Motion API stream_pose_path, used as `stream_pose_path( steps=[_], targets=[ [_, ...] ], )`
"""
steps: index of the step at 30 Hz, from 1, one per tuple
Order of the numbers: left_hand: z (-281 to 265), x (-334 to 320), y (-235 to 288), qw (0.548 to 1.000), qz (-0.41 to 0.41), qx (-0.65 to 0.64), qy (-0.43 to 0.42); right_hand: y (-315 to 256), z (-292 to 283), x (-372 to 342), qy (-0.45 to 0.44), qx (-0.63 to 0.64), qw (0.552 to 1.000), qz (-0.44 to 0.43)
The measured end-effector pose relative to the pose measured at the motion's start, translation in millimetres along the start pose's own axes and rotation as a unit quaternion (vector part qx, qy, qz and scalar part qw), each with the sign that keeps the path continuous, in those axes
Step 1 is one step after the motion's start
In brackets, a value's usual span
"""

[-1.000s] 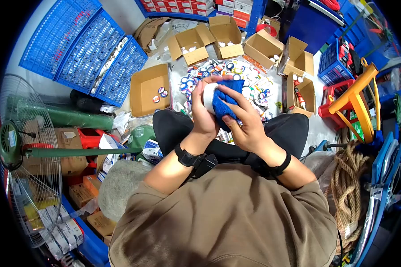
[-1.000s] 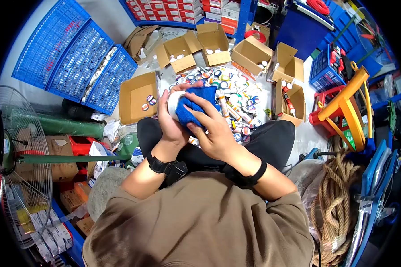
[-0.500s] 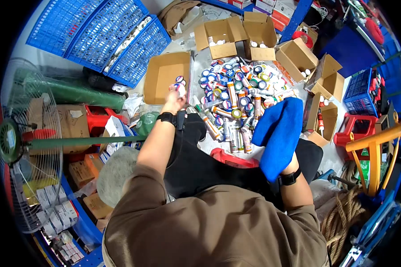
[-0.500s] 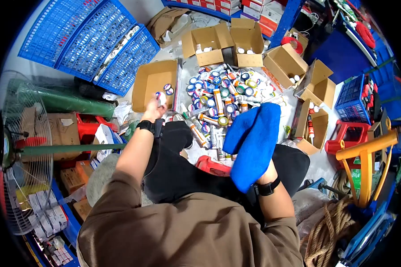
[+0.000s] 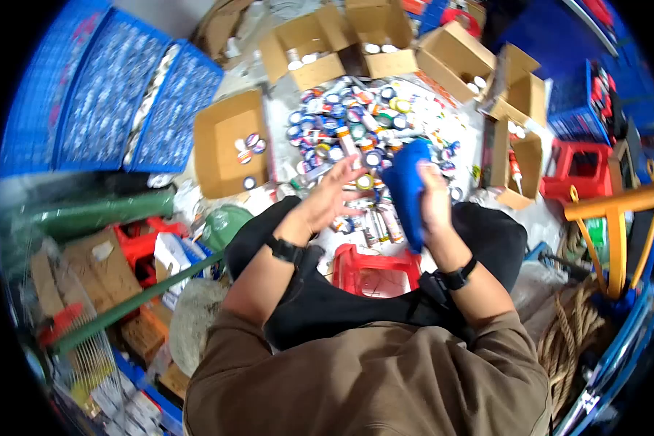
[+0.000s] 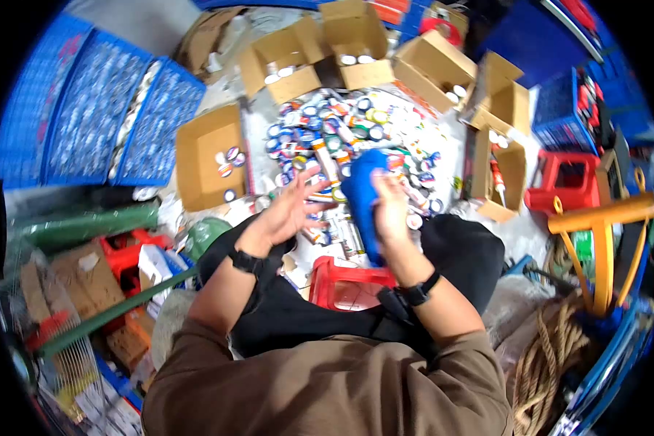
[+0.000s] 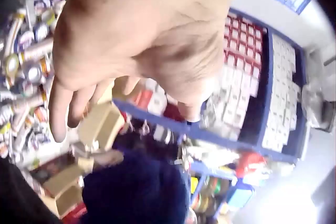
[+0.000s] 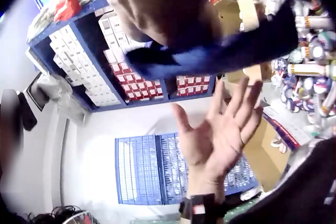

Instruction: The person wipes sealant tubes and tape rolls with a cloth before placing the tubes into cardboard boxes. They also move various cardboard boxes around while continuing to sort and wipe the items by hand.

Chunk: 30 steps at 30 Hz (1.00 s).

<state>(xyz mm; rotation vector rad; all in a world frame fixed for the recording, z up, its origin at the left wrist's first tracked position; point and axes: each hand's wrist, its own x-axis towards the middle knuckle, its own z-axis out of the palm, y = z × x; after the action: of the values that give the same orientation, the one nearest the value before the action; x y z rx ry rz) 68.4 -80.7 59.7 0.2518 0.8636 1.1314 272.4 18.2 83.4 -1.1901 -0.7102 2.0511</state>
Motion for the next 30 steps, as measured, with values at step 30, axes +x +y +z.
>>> stream_pose_path(
  steps=[30],
  targets=[
    [-15, 104, 28, 0.94, 0.217, 0.057, 0.256, 281, -149, 171, -0.1, -0.888, 0.448, -0.038]
  ],
)
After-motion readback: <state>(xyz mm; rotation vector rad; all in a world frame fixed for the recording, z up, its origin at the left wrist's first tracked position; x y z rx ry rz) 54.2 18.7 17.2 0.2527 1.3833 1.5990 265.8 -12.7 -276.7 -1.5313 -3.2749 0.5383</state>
